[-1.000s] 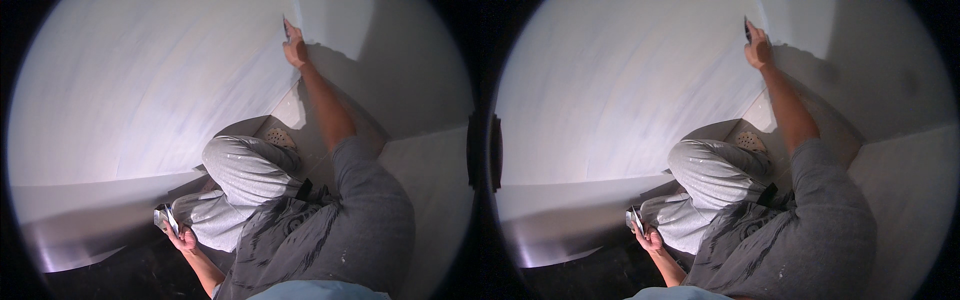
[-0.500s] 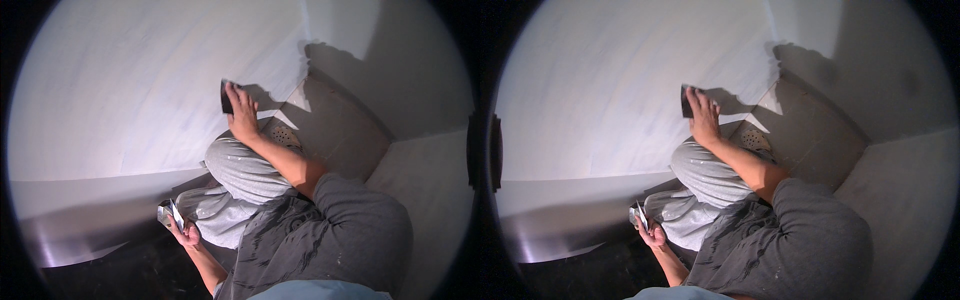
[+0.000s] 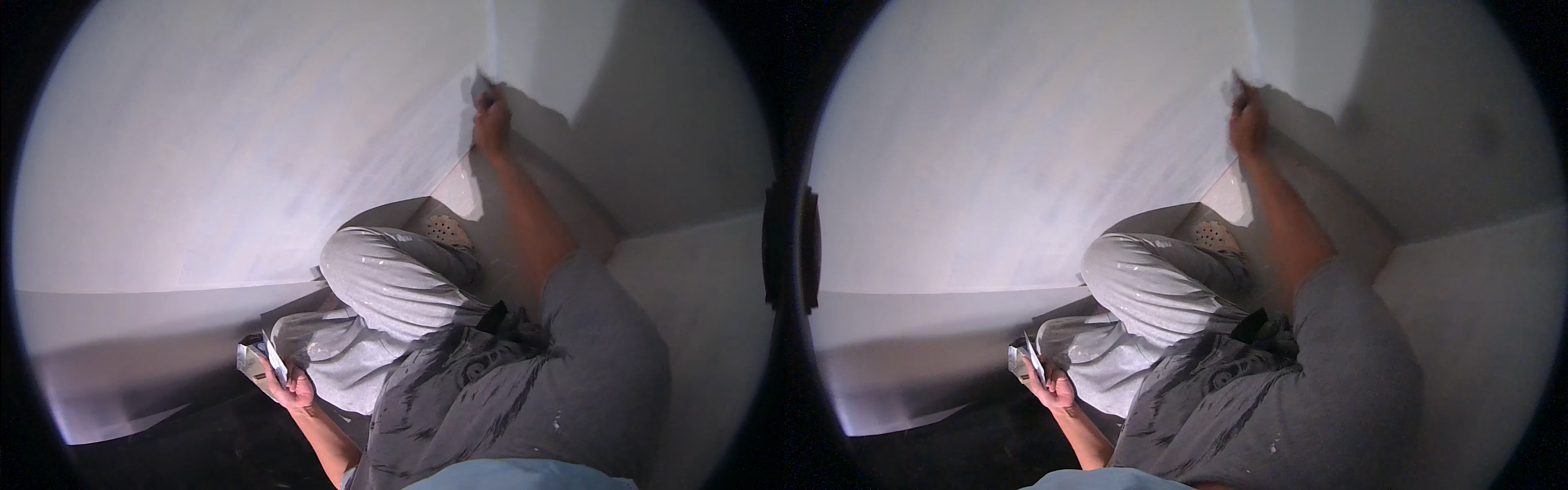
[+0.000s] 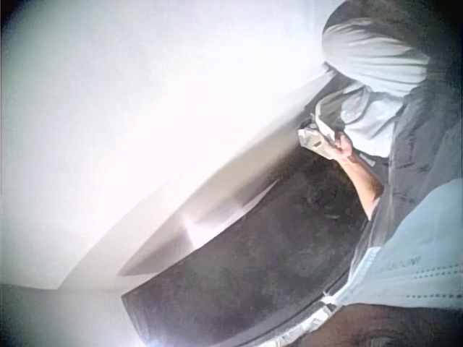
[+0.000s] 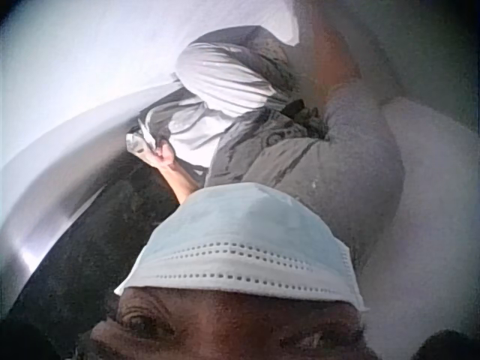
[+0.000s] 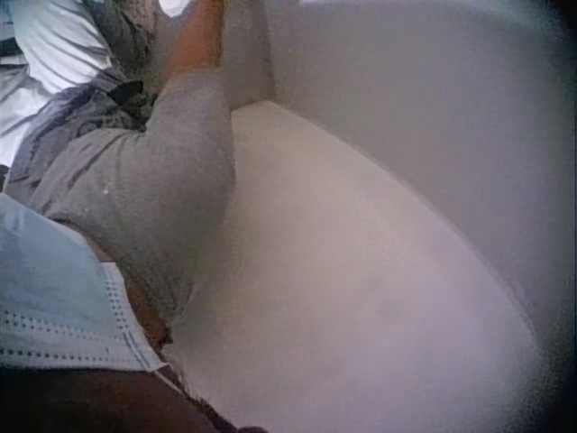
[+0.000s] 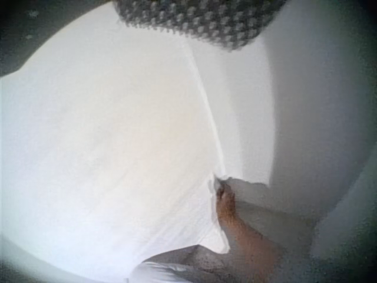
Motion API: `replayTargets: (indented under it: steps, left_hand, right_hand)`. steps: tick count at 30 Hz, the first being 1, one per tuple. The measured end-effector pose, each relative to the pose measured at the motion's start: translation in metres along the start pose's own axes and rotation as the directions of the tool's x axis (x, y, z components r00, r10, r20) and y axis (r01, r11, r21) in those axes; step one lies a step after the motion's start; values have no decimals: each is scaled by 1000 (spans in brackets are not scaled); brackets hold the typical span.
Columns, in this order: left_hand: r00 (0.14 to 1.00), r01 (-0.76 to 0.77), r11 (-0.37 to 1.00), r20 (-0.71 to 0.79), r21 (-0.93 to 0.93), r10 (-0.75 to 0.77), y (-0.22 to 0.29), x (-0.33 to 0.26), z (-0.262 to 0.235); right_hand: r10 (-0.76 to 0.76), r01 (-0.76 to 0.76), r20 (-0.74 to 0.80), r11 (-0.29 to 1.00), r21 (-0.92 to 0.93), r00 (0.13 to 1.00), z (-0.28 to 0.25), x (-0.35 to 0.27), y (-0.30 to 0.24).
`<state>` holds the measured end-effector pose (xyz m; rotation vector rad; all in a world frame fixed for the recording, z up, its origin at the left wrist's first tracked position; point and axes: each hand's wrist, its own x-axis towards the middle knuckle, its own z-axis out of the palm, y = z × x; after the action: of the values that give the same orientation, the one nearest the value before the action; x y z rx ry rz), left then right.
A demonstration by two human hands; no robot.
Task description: The person scoops plaster from a container using a trowel and applies it to a wall with a putty knife. They repeatedly transfer material between tools and smooth the surface on the wall.
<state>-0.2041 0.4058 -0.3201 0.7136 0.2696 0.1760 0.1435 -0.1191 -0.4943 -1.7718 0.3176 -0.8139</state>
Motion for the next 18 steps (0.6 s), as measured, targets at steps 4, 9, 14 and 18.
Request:
replayTargets:
  steps: [4,9,14,18]
  left_hand:
    - [994,-17,1000,-108,17,18,-3,4,4]
    - [993,-11,1000,-118,-3,10,-5,3,10]
    - [999,34,999,40,-21,-33,0,0,-1]
    - [998,18,999,59,-42,-15,0,3,-13]
  right_hand:
    - [-68,65,-42,995,-71,997,-30,76,0]
    - [-137,130,-31,976,-174,990,-24,112,7]
    - [-130,127,-6,977,-172,991,-8,121,10]
    - [-164,161,-11,977,-139,986,11,105,10]
